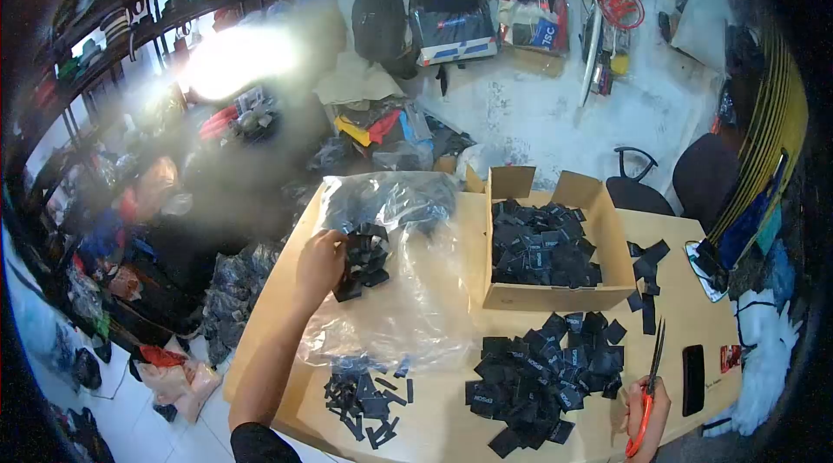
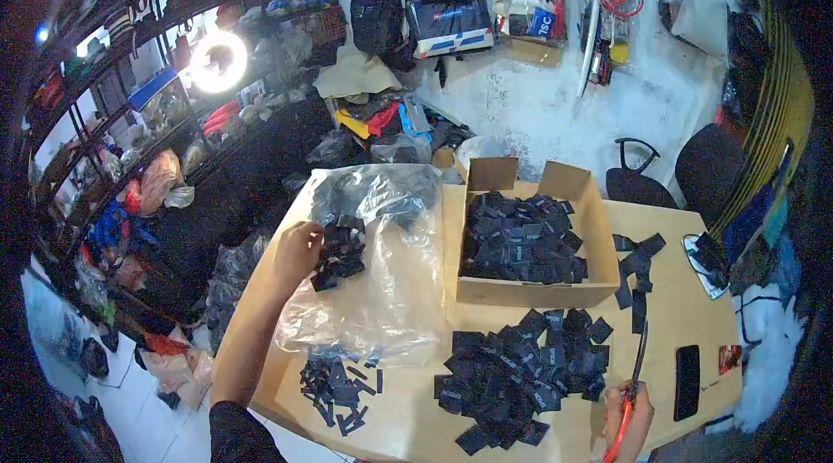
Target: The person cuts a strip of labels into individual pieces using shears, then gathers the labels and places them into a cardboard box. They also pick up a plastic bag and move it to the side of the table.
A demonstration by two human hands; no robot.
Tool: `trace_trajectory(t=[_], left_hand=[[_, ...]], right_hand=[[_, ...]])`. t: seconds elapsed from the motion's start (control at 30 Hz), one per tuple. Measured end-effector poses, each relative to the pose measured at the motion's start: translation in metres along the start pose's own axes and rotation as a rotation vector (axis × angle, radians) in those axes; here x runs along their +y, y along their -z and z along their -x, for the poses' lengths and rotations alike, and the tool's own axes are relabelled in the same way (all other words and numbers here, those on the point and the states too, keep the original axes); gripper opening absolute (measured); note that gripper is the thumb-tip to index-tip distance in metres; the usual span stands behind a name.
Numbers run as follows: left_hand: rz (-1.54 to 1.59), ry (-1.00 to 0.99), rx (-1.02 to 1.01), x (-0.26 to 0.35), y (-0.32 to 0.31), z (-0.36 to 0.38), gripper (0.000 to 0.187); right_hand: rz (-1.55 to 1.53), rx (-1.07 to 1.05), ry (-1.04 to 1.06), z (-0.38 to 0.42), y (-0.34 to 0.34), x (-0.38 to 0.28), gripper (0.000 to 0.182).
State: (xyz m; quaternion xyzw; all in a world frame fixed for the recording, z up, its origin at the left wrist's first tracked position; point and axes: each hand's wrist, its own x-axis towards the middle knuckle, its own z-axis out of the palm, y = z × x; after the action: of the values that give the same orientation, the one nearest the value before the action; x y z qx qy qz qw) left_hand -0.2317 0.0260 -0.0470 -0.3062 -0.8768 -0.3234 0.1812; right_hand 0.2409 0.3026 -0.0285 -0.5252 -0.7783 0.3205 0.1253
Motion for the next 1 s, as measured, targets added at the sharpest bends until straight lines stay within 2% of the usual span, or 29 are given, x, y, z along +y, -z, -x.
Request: trace_trajectory(t=[0.07,0.2,0.27,0.33,0.37,0.4,0.43,0.47,0.53,0.6,0.67,0.73,0.77,0.83,0.87,0.9,0.97,1.0], left_hand=[[0.033,0.032,0.003,-0.002,0.0,-0.002,0.011],[0.03,0.117,-0.02,-0.005,-0.002,-0.004,0.025],[0.001,0.16,-0.051,-0.011,-0.007,-0.004,0.032],[-0.058,0.143,-0.159,-0.015,-0.01,-0.005,0.048],[-0.058,0.14,-0.16,-0.009,-0.006,-0.006,0.048],[0.025,0.185,-0.267,0.003,0.002,-0.006,0.051],[0.108,0.229,-0.374,0.009,0.006,-0.007,0.054],[0.109,0.225,-0.376,0.009,0.004,-0.008,0.054],[0.172,0.036,-0.319,0.002,0.0,-0.006,0.057],[0.182,0.082,-0.303,-0.005,-0.008,-0.008,0.062],[0.194,0.13,-0.288,-0.001,-0.009,-0.006,0.066],[0.225,0.155,-0.258,0.01,-0.009,-0.005,0.082],[0.224,0.155,-0.262,0.016,-0.009,-0.004,0.082],[-0.139,0.052,-0.384,0.026,-0.009,-0.004,0.096],[-0.198,0.045,-0.425,0.025,-0.013,-0.005,0.098],[-0.197,0.047,-0.425,0.024,-0.013,-0.007,0.098],[-0.27,0.041,-0.643,0.027,-0.012,-0.012,0.096],[-0.178,0.038,-0.606,0.022,-0.016,-0.013,0.087]], right_hand=[[-0.172,0.012,-0.008,-0.006,-0.005,0.02,0.041],[-0.051,0.044,0.145,-0.005,-0.004,0.031,0.043],[0.036,0.001,-0.073,-0.003,0.001,0.019,0.046],[-0.053,-0.01,-0.027,-0.005,-0.003,0.027,0.047],[-0.143,-0.016,0.017,-0.005,-0.004,0.03,0.048],[-0.143,-0.014,0.015,-0.003,-0.004,0.02,0.048],[-0.205,0.072,0.101,-0.002,-0.006,0.004,0.032],[-0.267,0.16,0.187,0.0,-0.006,-0.005,0.025],[-0.229,0.186,0.192,-0.001,-0.007,-0.003,0.024],[-0.192,0.21,0.198,-0.005,-0.012,0.005,0.024],[-0.29,0.212,0.215,-0.01,-0.019,0.019,0.018],[-0.319,0.204,0.208,-0.012,-0.021,0.023,0.019],[-0.346,0.191,0.201,-0.011,-0.021,0.022,0.019],[-0.338,0.181,0.191,-0.01,-0.02,0.02,0.019],[-0.274,0.193,0.237,-0.013,-0.021,0.023,0.019],[-0.211,0.207,0.283,-0.015,-0.021,0.025,0.018],[-0.222,0.209,0.273,-0.015,-0.02,0.027,0.018],[-0.234,0.211,0.26,-0.014,-0.02,0.028,0.018]])
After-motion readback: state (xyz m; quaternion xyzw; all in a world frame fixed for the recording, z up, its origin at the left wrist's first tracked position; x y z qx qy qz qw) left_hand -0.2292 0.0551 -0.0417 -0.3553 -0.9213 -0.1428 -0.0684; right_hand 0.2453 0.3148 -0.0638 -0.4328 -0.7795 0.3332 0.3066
